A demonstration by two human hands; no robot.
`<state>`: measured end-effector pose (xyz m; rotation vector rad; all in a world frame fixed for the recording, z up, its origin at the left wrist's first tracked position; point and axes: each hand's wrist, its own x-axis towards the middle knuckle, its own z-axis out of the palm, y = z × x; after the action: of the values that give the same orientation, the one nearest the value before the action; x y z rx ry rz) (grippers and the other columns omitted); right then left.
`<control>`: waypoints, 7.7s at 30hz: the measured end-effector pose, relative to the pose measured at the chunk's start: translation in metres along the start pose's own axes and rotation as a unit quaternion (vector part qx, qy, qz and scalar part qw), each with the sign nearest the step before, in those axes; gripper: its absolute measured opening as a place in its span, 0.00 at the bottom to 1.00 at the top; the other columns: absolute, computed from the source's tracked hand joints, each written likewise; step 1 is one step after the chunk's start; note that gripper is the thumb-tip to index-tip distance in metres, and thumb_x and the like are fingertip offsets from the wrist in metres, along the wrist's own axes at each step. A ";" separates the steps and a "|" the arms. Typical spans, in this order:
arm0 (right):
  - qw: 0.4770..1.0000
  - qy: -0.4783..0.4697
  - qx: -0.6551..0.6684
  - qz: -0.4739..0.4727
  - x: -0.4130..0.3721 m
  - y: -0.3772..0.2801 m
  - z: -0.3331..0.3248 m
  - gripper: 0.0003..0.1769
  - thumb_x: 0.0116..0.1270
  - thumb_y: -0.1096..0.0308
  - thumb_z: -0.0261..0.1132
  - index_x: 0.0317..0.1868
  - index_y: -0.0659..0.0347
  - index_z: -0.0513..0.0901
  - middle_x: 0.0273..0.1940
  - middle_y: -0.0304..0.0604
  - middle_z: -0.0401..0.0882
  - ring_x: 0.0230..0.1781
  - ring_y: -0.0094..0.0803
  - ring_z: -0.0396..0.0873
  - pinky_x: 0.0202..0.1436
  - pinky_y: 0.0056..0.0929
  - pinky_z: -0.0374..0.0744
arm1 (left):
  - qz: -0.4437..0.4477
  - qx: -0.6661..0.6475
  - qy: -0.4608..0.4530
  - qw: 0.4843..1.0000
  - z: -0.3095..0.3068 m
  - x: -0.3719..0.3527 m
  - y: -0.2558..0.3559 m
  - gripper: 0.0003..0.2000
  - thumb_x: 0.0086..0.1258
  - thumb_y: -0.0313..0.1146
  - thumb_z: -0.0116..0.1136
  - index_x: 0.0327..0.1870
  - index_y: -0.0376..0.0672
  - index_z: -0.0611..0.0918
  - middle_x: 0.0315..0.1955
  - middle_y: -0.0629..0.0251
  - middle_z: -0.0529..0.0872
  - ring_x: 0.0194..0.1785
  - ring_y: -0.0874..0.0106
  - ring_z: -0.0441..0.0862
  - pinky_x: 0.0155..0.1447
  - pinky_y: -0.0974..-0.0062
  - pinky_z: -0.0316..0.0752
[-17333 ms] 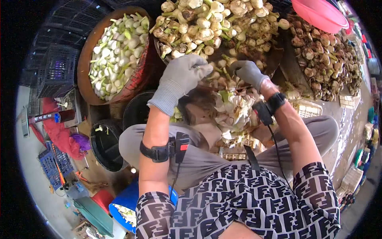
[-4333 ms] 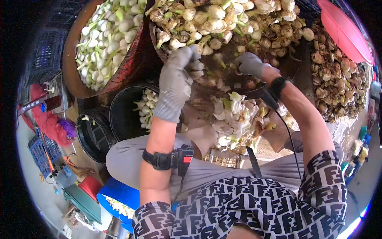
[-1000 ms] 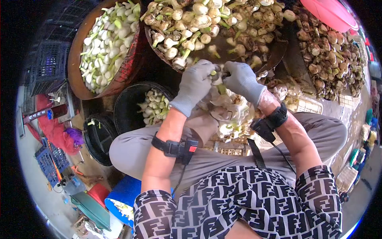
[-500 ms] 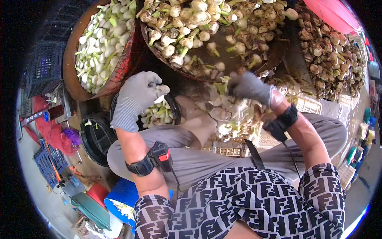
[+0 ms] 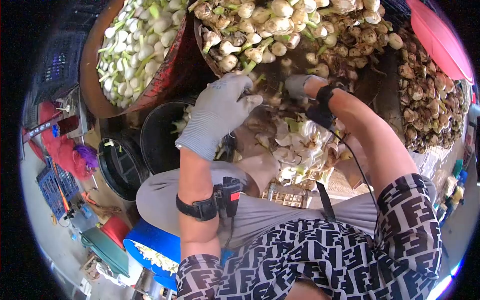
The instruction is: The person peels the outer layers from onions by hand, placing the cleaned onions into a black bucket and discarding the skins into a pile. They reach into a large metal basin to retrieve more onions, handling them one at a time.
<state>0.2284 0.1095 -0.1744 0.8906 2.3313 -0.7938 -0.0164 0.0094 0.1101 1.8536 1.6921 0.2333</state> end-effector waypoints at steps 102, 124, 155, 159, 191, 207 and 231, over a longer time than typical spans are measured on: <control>0.898 0.176 0.403 0.032 -0.152 -0.087 -0.133 0.15 0.54 0.70 0.61 0.43 0.63 0.81 0.36 0.42 0.80 0.34 0.28 0.77 0.40 0.25 0.76 | 0.063 -0.115 0.050 0.990 0.070 0.010 0.014 0.37 0.49 0.28 0.67 0.63 0.45 0.62 0.57 0.49 0.68 0.61 0.53 0.66 0.63 0.66 0.62; 0.703 0.301 0.643 0.032 -0.183 -0.131 -0.083 0.14 0.54 0.72 0.65 0.42 0.66 0.79 0.32 0.38 0.81 0.30 0.22 0.77 0.36 0.22 0.75 | -0.038 -0.494 -0.023 0.869 0.079 -0.003 0.020 0.19 0.63 0.34 0.56 0.56 0.43 0.73 0.47 0.66 0.78 0.47 0.76 0.75 0.49 0.75 0.73; 0.957 0.100 0.271 0.038 -0.244 -0.115 -0.090 0.14 0.54 0.69 0.61 0.41 0.61 0.80 0.36 0.49 0.80 0.35 0.42 0.78 0.40 0.34 0.76 | -0.047 -0.284 -0.046 0.956 -0.004 -0.025 -0.010 0.11 0.58 0.35 0.60 0.38 0.39 0.83 0.31 0.60 0.85 0.35 0.72 0.80 0.42 0.76 0.73; 0.962 0.172 0.211 -0.035 -0.250 -0.111 -0.083 0.15 0.52 0.67 0.61 0.41 0.60 0.80 0.37 0.49 0.81 0.34 0.39 0.80 0.40 0.33 0.76 | -0.127 -0.030 -0.117 0.985 -0.033 -0.050 -0.029 0.16 0.56 0.35 0.63 0.43 0.36 0.78 0.32 0.61 0.82 0.35 0.72 0.80 0.43 0.73 0.74; 0.540 0.225 0.811 -0.019 -0.170 -0.141 -0.106 0.15 0.61 0.67 0.63 0.45 0.67 0.75 0.36 0.37 0.78 0.33 0.22 0.76 0.36 0.20 0.75 | 0.057 -0.119 0.118 0.984 0.070 0.007 0.022 0.23 0.48 0.23 0.63 0.48 0.43 0.73 0.43 0.59 0.79 0.48 0.60 0.77 0.51 0.69 0.71; 0.612 0.264 0.746 -0.001 -0.179 -0.145 -0.090 0.07 0.57 0.73 0.63 0.36 0.65 0.79 0.27 0.38 0.78 0.25 0.24 0.76 0.28 0.21 0.74 | 0.100 -0.177 0.119 0.972 0.080 -0.003 0.023 0.21 0.46 0.24 0.66 0.43 0.42 0.74 0.39 0.64 0.81 0.43 0.68 0.80 0.47 0.74 0.73; 0.746 0.333 0.575 0.033 -0.179 -0.154 -0.085 0.15 0.47 0.74 0.67 0.39 0.64 0.80 0.39 0.46 0.78 0.40 0.33 0.77 0.46 0.27 0.74 | -0.017 -0.403 0.126 0.906 0.109 0.005 0.002 0.17 0.72 0.41 0.45 0.48 0.35 0.78 0.40 0.66 0.82 0.43 0.78 0.76 0.50 0.80 0.70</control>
<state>0.2129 -0.0013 0.0502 1.9973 2.1062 -2.2849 0.0424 -0.0200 0.0224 1.1939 1.4502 1.0262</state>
